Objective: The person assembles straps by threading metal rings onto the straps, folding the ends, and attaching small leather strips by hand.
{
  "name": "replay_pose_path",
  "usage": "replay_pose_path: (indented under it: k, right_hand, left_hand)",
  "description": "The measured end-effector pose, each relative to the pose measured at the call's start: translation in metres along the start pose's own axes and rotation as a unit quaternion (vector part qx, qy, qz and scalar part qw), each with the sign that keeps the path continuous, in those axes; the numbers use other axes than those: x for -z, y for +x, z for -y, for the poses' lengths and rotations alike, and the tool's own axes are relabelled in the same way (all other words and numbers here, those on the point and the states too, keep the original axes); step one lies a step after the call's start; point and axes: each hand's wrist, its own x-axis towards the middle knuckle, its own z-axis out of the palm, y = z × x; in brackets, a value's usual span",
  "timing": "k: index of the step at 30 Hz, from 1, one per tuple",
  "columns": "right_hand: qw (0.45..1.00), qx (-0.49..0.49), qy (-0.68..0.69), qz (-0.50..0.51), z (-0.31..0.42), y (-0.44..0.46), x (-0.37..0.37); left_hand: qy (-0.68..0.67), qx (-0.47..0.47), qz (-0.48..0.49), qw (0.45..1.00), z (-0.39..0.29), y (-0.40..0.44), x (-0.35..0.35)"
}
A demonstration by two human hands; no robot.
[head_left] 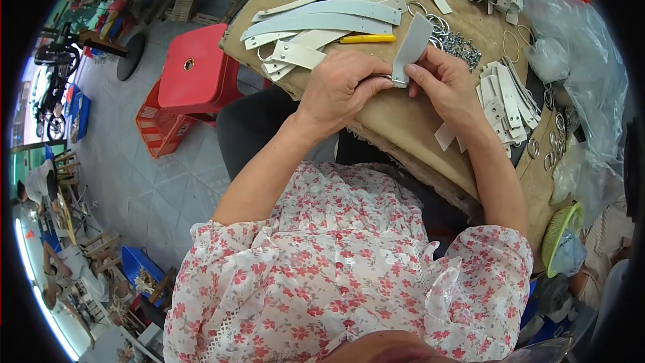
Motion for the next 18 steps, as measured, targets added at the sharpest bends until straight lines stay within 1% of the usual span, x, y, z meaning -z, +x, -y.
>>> replay_pose_path:
  k: [4, 6, 10, 12, 13, 15, 16, 18]
  right_hand:
    - [1.000, -0.005, 0.000, -0.007, 0.000, -0.001, -0.001]
    - [0.997, -0.002, -0.079, 0.006, 0.000, -0.001, 0.002]
    - [0.998, 0.016, -0.046, -0.027, -0.001, -0.002, -0.001]
    - [0.999, 0.016, -0.046, -0.021, -0.001, -0.002, 0.000]
    - [0.999, 0.017, -0.046, -0.021, -0.001, -0.002, 0.001]
    - [0.998, 0.019, -0.053, -0.022, -0.004, -0.002, 0.001]
    - [0.998, 0.019, -0.052, -0.021, -0.003, -0.002, 0.002]
    - [0.998, -0.016, -0.066, 0.008, 0.000, -0.003, 0.004]
  left_hand:
    - [0.003, 0.003, 0.008, 1.000, -0.001, 0.000, 0.001]
    - [-0.012, 0.007, -0.001, 1.000, -0.001, 0.000, 0.001]
    - [-0.012, 0.026, 0.011, 1.000, -0.005, 0.005, 0.003]
    - [-0.117, 0.124, 0.062, 0.983, -0.009, 0.010, 0.005]
    - [-0.116, 0.123, 0.062, 0.984, -0.010, 0.012, 0.005]
    - [-0.225, 0.189, 0.088, 0.952, -0.011, 0.015, 0.006]
    - [-0.224, 0.190, 0.087, 0.952, -0.012, 0.016, 0.007]
    - [-0.232, 0.223, 0.097, 0.942, -0.014, 0.019, 0.010]
